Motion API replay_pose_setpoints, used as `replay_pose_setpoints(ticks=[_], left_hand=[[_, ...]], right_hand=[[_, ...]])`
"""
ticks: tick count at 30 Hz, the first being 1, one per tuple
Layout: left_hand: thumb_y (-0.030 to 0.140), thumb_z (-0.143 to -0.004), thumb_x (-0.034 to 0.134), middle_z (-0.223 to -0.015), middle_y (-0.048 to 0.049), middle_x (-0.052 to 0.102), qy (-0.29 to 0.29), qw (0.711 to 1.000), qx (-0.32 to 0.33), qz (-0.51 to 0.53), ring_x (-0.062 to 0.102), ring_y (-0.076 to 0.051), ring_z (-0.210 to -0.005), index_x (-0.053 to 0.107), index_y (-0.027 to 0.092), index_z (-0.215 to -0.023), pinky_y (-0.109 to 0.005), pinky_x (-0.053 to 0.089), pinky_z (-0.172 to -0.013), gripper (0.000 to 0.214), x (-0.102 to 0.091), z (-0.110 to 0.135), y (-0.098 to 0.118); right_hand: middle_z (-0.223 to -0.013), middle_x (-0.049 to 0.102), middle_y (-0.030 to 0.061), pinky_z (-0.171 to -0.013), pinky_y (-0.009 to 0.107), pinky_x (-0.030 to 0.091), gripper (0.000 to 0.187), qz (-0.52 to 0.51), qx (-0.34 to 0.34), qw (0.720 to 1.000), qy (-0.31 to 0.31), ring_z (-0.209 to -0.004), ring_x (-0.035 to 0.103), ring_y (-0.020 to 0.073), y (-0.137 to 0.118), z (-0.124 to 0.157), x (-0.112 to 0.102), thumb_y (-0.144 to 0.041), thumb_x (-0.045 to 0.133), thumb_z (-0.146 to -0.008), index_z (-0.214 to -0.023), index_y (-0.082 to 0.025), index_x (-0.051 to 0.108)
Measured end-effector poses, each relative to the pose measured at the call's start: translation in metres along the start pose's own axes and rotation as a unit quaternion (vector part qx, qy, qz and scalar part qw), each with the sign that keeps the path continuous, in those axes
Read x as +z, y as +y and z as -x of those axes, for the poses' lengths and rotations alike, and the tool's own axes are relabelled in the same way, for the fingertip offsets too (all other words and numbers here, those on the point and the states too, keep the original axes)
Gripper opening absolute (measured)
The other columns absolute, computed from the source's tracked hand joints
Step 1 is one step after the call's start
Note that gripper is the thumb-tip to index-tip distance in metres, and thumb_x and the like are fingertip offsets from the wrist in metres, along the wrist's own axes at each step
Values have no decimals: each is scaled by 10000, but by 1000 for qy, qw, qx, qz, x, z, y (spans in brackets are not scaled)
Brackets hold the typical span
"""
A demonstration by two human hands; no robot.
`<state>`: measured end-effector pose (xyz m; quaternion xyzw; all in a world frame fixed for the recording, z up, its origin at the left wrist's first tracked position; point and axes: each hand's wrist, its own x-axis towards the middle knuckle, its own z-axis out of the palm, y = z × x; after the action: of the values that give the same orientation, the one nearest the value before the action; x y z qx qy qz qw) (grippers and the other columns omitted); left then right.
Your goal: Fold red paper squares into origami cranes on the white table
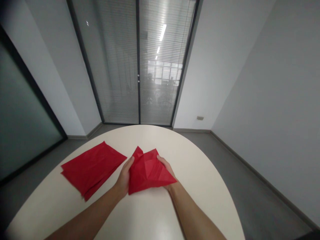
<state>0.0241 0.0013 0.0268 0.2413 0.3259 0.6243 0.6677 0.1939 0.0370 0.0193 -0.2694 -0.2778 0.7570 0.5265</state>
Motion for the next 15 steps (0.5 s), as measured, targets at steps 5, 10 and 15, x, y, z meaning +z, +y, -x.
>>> replay_pose_setpoints(ticks=[5,10,15], left_hand=[[496,-789,773,-1093,-102,772,28,998,52,-24,733,-283,-1017,697,182,-1094,-392,562,-912,444,-7,-7,-4],[425,-802,774,-1083,-102,774,38,999,37,7,741,-291,-1002,674,188,-1170,-421,579,-903,449,-8,-9,-6],[386,-793,779,-1096,-115,769,64,997,35,15,745,-291,-998,670,185,-1165,-443,584,-920,436,-7,-9,-4]], right_hand=[[-814,792,71,-775,368,610,183,5,49,999,-15,-783,768,262,-4,-3,-6,-281,727,-799,-929,-152,716],[-840,799,81,-790,383,613,210,4,47,999,-5,-790,771,266,-5,-2,-9,-275,709,-784,-952,-149,715],[-838,796,92,-828,421,610,217,-3,39,999,-7,-842,771,293,-8,1,-9,-262,712,-773,-955,-144,713]])
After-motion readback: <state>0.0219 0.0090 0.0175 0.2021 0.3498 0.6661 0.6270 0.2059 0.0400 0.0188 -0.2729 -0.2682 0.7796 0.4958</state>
